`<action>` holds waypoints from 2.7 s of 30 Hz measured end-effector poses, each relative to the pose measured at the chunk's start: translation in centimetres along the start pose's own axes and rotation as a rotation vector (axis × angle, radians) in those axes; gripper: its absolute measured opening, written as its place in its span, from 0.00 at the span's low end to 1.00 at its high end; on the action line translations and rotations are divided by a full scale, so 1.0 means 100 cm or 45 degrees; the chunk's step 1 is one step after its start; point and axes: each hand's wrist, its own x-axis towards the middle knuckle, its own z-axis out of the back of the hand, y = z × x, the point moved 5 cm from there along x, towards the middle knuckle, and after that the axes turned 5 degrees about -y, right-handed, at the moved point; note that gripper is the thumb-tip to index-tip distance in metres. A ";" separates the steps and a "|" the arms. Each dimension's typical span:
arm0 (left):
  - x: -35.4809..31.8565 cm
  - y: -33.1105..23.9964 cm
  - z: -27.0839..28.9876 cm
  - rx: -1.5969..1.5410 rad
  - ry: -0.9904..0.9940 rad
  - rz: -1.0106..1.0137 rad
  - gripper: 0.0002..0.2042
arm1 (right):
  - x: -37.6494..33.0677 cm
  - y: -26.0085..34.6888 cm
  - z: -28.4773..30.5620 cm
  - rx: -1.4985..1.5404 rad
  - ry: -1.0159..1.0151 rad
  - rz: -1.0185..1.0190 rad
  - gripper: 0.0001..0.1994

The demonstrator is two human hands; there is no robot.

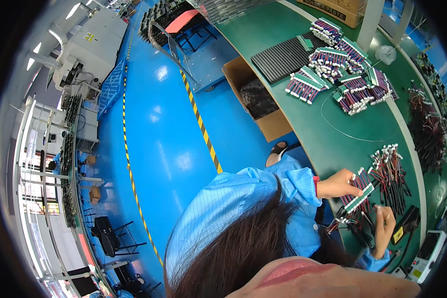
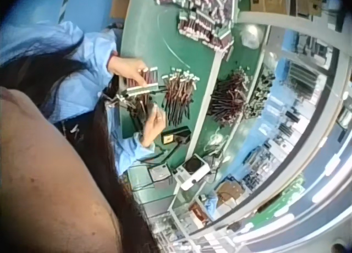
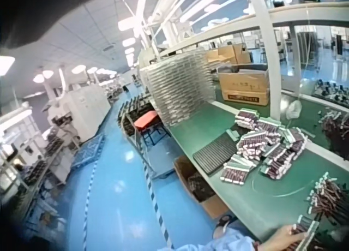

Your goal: Assembling wiring harnesses by plugging colored wires into connectors on a printed circuit board.

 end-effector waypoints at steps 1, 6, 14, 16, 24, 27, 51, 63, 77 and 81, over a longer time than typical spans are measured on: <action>-0.001 -0.002 0.000 -0.003 0.000 -0.020 0.03 | 0.002 -0.006 -0.007 0.032 0.014 0.032 0.12; 0.003 0.000 0.002 0.073 -0.014 -0.038 0.03 | 0.010 -0.025 -0.028 0.351 0.002 -0.172 0.12; 0.007 -0.001 0.002 0.138 0.010 -0.087 0.04 | 0.015 -0.033 -0.036 0.446 0.000 -0.177 0.10; 0.006 -0.003 0.002 0.134 0.007 -0.102 0.04 | 0.013 -0.037 -0.036 0.558 -0.150 -0.305 0.08; 0.001 0.001 -0.002 0.112 0.027 -0.048 0.03 | 0.006 -0.036 -0.030 0.562 -0.138 -0.458 0.06; 0.007 0.011 -0.005 0.101 0.052 -0.217 0.03 | 0.001 -0.027 -0.018 0.249 -0.119 -0.385 0.08; -0.002 -0.013 -0.017 0.204 0.040 -0.011 0.08 | 0.012 -0.004 -0.029 0.345 -0.060 0.092 0.04; -0.010 -0.021 -0.025 0.266 0.061 -0.081 0.07 | 0.009 -0.024 -0.039 0.561 -0.076 0.040 0.04; -0.010 -0.021 -0.035 0.246 0.087 -0.141 0.08 | 0.004 -0.043 -0.045 0.997 -0.140 0.028 0.01; -0.013 -0.021 -0.035 0.218 0.066 -0.127 0.07 | 0.004 -0.043 -0.047 1.007 -0.115 0.043 0.01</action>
